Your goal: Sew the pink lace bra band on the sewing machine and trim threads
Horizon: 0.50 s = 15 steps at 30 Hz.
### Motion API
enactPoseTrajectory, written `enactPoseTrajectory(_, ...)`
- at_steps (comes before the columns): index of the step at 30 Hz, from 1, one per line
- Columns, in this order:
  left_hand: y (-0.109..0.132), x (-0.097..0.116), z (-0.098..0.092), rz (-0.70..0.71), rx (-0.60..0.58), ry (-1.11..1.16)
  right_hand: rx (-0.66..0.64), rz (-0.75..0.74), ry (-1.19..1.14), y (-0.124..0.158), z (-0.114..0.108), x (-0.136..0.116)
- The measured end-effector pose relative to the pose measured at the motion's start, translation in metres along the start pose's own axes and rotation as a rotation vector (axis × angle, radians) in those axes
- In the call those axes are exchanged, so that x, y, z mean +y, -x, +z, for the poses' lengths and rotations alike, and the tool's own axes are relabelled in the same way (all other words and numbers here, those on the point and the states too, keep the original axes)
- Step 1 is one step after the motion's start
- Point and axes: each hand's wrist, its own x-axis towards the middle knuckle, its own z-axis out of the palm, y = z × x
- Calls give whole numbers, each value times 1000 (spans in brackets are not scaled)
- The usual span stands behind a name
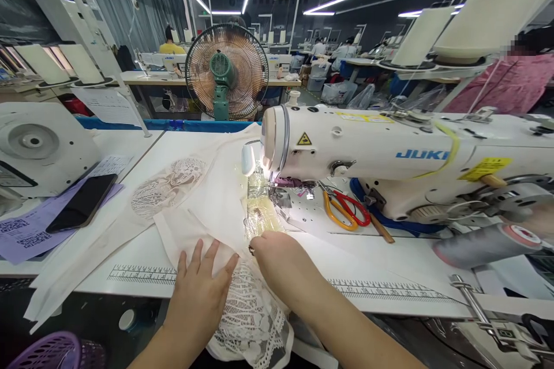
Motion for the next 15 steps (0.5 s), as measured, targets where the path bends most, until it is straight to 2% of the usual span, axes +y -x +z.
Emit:
enactPoseTrajectory(6,0,1,2,-33,26,3,183,225,-89,25,-11,58)
enactPoseTrajectory(8,0,1,5,-20,33,-13,237,265,-78,32,-13,67)
enactPoseTrajectory(11,-2,2,9,41,49,-61,254,218,-39,35,-5,53)
enactPoseTrajectory(15,-5,5,13,101,163,-90,184,57,53,19,19,11)
